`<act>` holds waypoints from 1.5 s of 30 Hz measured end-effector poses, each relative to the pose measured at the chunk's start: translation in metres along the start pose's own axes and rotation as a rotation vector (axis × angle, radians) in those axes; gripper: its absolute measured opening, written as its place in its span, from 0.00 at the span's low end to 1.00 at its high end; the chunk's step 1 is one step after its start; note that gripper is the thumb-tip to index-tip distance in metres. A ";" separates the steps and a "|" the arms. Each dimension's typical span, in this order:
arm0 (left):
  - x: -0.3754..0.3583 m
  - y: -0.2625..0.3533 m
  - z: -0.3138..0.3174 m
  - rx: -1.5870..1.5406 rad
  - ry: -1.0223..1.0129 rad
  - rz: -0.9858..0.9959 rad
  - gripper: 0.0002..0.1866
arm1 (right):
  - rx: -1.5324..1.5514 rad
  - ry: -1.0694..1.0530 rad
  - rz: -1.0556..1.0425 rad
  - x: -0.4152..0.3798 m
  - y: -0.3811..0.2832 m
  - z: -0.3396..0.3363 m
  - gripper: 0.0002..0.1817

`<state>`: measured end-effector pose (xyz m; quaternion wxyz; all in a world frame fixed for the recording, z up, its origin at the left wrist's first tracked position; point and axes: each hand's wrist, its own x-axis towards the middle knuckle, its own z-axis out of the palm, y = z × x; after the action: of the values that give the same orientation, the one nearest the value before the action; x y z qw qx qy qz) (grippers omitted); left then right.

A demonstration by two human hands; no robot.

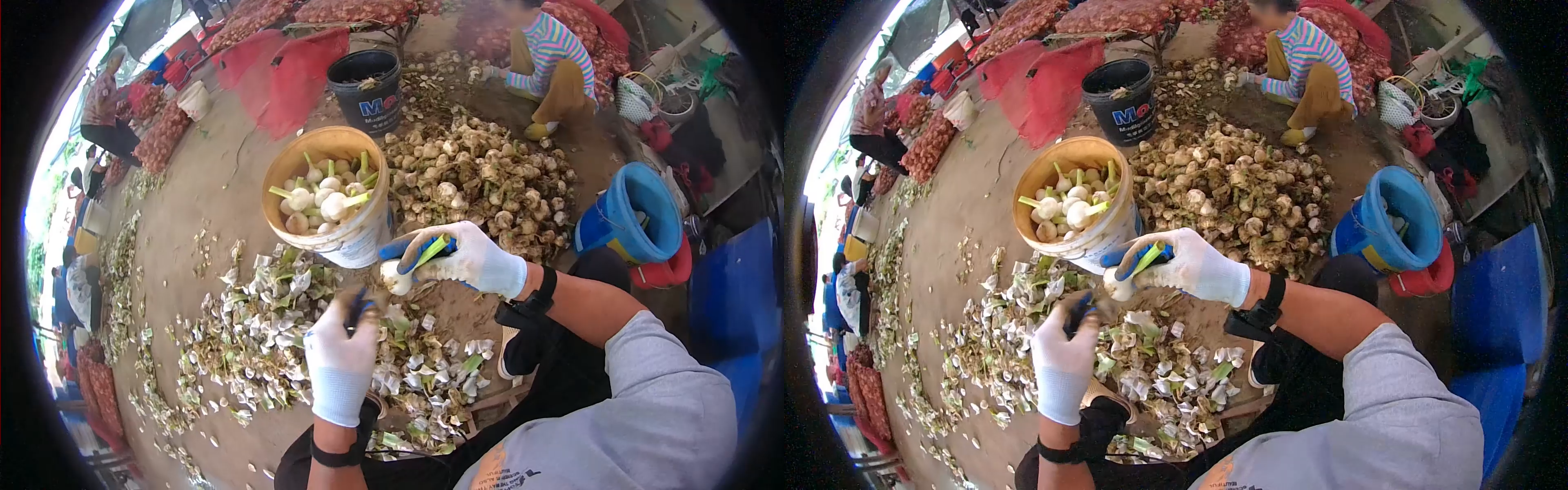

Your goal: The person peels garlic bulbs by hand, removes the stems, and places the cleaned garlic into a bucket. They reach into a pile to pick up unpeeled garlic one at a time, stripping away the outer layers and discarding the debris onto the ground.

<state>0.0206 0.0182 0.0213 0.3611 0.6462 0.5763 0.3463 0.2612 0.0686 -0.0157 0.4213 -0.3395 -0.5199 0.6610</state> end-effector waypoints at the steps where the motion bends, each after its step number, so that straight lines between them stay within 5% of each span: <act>1: -0.001 0.000 0.003 -0.019 -0.045 -0.038 0.14 | -0.114 -0.036 -0.028 0.001 -0.001 0.003 0.10; 7: -0.002 -0.001 0.011 -0.105 -0.058 -0.173 0.14 | -0.230 -0.100 -0.126 0.005 -0.003 0.016 0.07; 16: -0.006 -0.006 0.015 0.092 -0.020 0.022 0.08 | -0.394 -0.106 -0.252 0.000 0.006 0.012 0.05; 25: -0.009 -0.008 0.026 0.333 0.056 0.142 0.09 | -0.086 -0.071 -0.072 0.001 0.013 0.015 0.06; 28: -0.006 -0.004 0.020 0.272 0.011 0.020 0.10 | 0.006 -0.075 -0.046 -0.001 0.009 0.015 0.07; 31: -0.001 0.000 0.012 -0.382 -0.032 -0.314 0.08 | 0.063 -0.093 -0.001 -0.001 0.008 0.010 0.06; 35: 0.003 -0.009 -0.005 -0.751 -0.054 -0.506 0.11 | 0.252 -0.136 0.016 0.000 0.005 0.009 0.05; 39: -0.003 -0.002 0.005 -0.492 -0.135 -0.343 0.20 | 0.170 -0.037 0.046 -0.003 -0.008 0.014 0.07; 45: -0.010 -0.002 0.013 -0.366 -0.117 -0.297 0.15 | -0.033 -0.148 -0.082 -0.002 -0.006 0.014 0.10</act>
<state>0.0301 0.0072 0.0130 0.5519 0.4971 0.5709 0.3499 0.2510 0.0616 -0.0071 0.4028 -0.2747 -0.5739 0.6579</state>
